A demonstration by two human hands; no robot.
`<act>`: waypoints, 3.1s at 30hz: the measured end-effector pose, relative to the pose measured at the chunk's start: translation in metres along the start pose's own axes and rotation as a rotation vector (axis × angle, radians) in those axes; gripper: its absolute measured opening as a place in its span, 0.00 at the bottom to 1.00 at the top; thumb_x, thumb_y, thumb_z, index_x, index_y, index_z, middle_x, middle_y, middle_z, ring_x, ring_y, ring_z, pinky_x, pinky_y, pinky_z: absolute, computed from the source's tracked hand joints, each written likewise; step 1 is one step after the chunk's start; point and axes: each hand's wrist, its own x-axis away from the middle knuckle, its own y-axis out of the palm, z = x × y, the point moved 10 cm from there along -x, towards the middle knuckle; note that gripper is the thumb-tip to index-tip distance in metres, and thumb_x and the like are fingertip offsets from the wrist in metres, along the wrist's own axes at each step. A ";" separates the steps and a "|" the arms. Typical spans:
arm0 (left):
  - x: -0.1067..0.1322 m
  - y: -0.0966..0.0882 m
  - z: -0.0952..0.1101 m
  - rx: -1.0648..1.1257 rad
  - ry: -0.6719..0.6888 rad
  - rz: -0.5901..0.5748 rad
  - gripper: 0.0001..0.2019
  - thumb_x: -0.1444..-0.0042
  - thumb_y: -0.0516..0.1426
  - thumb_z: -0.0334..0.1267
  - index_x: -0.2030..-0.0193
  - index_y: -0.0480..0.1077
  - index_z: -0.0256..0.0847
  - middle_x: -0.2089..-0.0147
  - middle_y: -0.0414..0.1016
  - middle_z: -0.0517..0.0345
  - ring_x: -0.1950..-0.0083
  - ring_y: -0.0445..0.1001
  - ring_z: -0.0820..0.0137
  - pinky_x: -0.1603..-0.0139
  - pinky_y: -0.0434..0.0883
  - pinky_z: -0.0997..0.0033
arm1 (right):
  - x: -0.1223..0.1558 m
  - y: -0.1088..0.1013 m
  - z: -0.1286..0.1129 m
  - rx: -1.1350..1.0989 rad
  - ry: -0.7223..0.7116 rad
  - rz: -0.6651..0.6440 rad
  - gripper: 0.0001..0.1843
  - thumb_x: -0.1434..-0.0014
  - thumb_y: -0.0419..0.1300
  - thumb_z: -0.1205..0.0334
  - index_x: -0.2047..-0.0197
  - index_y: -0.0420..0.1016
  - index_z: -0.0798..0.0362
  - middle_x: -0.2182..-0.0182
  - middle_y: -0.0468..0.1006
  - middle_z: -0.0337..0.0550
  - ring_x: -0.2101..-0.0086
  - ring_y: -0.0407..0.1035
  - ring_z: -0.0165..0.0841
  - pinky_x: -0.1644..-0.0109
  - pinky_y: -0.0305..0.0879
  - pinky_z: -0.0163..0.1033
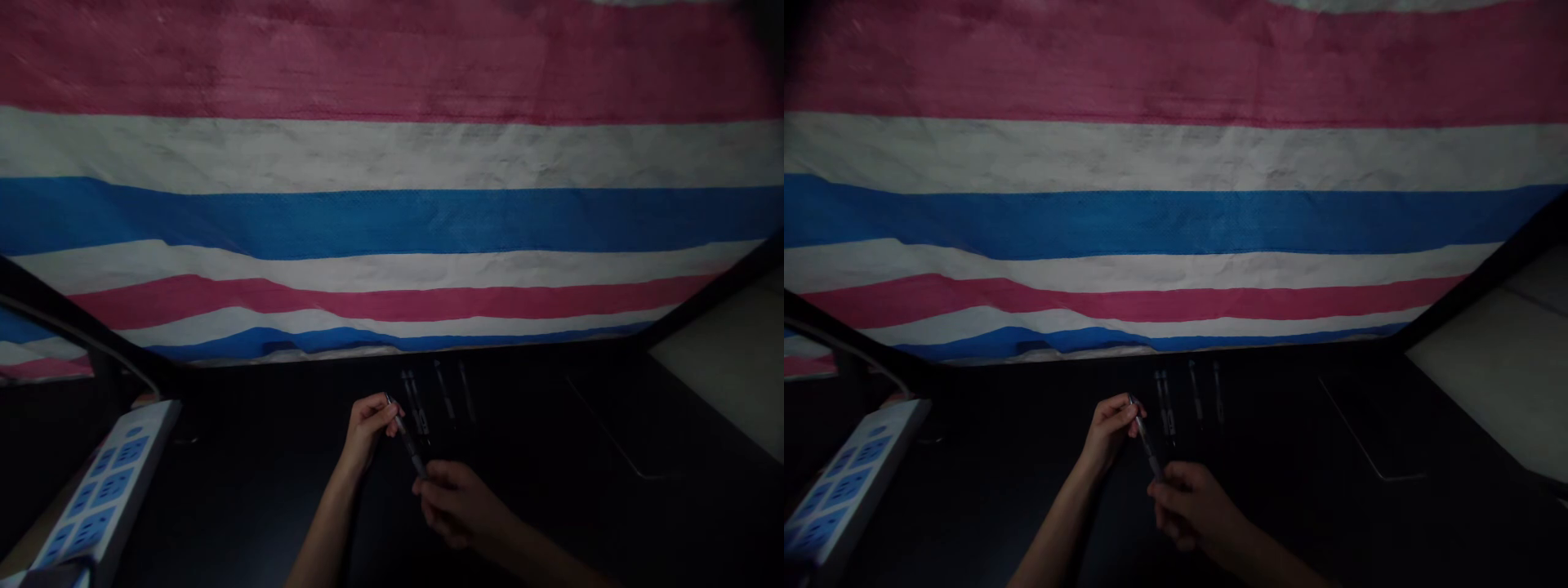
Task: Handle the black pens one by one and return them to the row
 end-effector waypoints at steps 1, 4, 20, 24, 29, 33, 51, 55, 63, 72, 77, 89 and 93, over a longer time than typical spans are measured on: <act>0.000 0.001 0.000 0.004 -0.003 -0.008 0.12 0.55 0.64 0.43 0.76 0.75 0.33 0.84 0.67 0.60 0.82 0.60 0.76 0.79 0.54 0.75 | -0.001 0.001 0.001 -0.003 0.003 -0.014 0.23 0.51 0.63 0.44 0.66 0.69 0.58 0.81 0.71 0.36 0.88 0.54 0.19 0.86 0.42 0.27; 0.000 0.002 0.000 0.021 -0.011 -0.030 0.14 0.56 0.65 0.45 0.75 0.76 0.33 0.84 0.66 0.60 0.82 0.59 0.76 0.78 0.54 0.75 | -0.005 0.003 0.005 -0.021 0.006 -0.063 0.30 0.49 0.57 0.37 0.64 0.72 0.61 0.84 0.71 0.38 0.89 0.54 0.20 0.86 0.43 0.28; 0.005 0.018 0.007 0.160 0.012 -0.156 0.19 0.59 0.67 0.51 0.76 0.72 0.34 0.77 0.61 0.61 0.76 0.58 0.76 0.75 0.56 0.76 | -0.004 0.012 0.009 -0.195 0.014 -0.245 0.27 0.52 0.61 0.38 0.67 0.70 0.57 0.90 0.60 0.30 0.89 0.49 0.22 0.82 0.46 0.30; 0.006 0.026 0.005 0.160 -0.006 -0.202 0.16 0.53 0.66 0.46 0.64 0.75 0.35 0.69 0.68 0.56 0.68 0.69 0.71 0.66 0.65 0.73 | -0.013 0.001 0.004 -0.141 -0.057 -0.147 0.31 0.47 0.55 0.35 0.62 0.69 0.58 0.86 0.67 0.34 0.88 0.52 0.23 0.82 0.44 0.30; 0.003 0.021 0.003 0.119 0.013 -0.144 0.21 0.52 0.66 0.39 0.51 0.72 0.39 0.66 0.71 0.58 0.69 0.74 0.71 0.65 0.69 0.73 | -0.013 -0.008 -0.009 0.032 -0.130 -0.076 0.34 0.46 0.52 0.35 0.58 0.71 0.62 0.84 0.73 0.40 0.90 0.51 0.23 0.83 0.42 0.31; 0.000 0.012 0.006 0.034 0.059 -0.050 0.26 0.51 0.65 0.37 0.45 0.65 0.48 0.65 0.70 0.62 0.70 0.76 0.72 0.71 0.71 0.75 | 0.001 -0.028 -0.043 0.469 -0.346 0.194 0.25 0.38 0.49 0.45 0.56 0.74 0.58 0.84 0.72 0.37 0.85 0.57 0.25 0.78 0.49 0.32; -0.002 0.000 0.006 -0.047 0.106 0.093 0.19 0.53 0.65 0.37 0.54 0.68 0.42 0.68 0.70 0.65 0.70 0.77 0.73 0.72 0.73 0.79 | 0.009 -0.024 -0.059 0.698 -0.432 0.288 0.16 0.39 0.49 0.59 0.63 0.76 0.55 0.87 0.67 0.33 0.83 0.62 0.27 0.74 0.55 0.32; -0.003 -0.002 0.005 -0.034 0.118 0.093 0.24 0.52 0.65 0.37 0.48 0.65 0.45 0.66 0.70 0.65 0.70 0.77 0.74 0.71 0.73 0.79 | 0.009 -0.024 -0.059 0.699 -0.437 0.290 0.15 0.40 0.49 0.59 0.64 0.76 0.55 0.87 0.66 0.32 0.83 0.62 0.27 0.75 0.55 0.32; -0.002 -0.001 0.005 -0.053 0.101 0.092 0.19 0.52 0.64 0.36 0.52 0.68 0.43 0.67 0.70 0.65 0.70 0.77 0.74 0.70 0.73 0.78 | 0.008 -0.025 -0.059 0.687 -0.422 0.291 0.15 0.40 0.49 0.61 0.65 0.76 0.54 0.87 0.67 0.32 0.83 0.62 0.27 0.74 0.56 0.31; -0.003 -0.002 0.006 -0.058 0.121 0.091 0.18 0.51 0.64 0.35 0.53 0.68 0.42 0.67 0.70 0.65 0.70 0.77 0.74 0.68 0.74 0.77 | 0.009 -0.027 -0.058 0.677 -0.421 0.300 0.14 0.40 0.49 0.62 0.67 0.76 0.54 0.87 0.67 0.32 0.83 0.62 0.27 0.75 0.55 0.31; -0.004 -0.008 0.007 -0.085 0.150 0.129 0.21 0.51 0.64 0.36 0.50 0.67 0.43 0.67 0.71 0.64 0.69 0.77 0.73 0.69 0.73 0.78 | 0.011 -0.025 -0.061 0.668 -0.423 0.310 0.14 0.41 0.50 0.62 0.69 0.75 0.55 0.88 0.65 0.32 0.83 0.62 0.27 0.75 0.56 0.31; 0.002 -0.010 0.018 -0.584 0.291 0.225 0.27 0.46 0.59 0.38 0.39 0.60 0.46 0.46 0.68 0.49 0.61 0.76 0.69 0.68 0.75 0.71 | 0.013 -0.023 -0.059 0.693 -0.447 0.305 0.14 0.39 0.48 0.63 0.68 0.74 0.54 0.87 0.65 0.32 0.83 0.62 0.26 0.76 0.56 0.31; 0.005 -0.001 0.023 -0.641 0.367 0.176 0.23 0.46 0.58 0.37 0.43 0.64 0.47 0.44 0.65 0.49 0.59 0.75 0.67 0.68 0.75 0.71 | 0.029 -0.020 -0.079 0.980 -0.618 0.438 0.13 0.41 0.48 0.68 0.61 0.73 0.53 0.73 0.76 0.40 0.72 0.71 0.30 0.66 0.65 0.34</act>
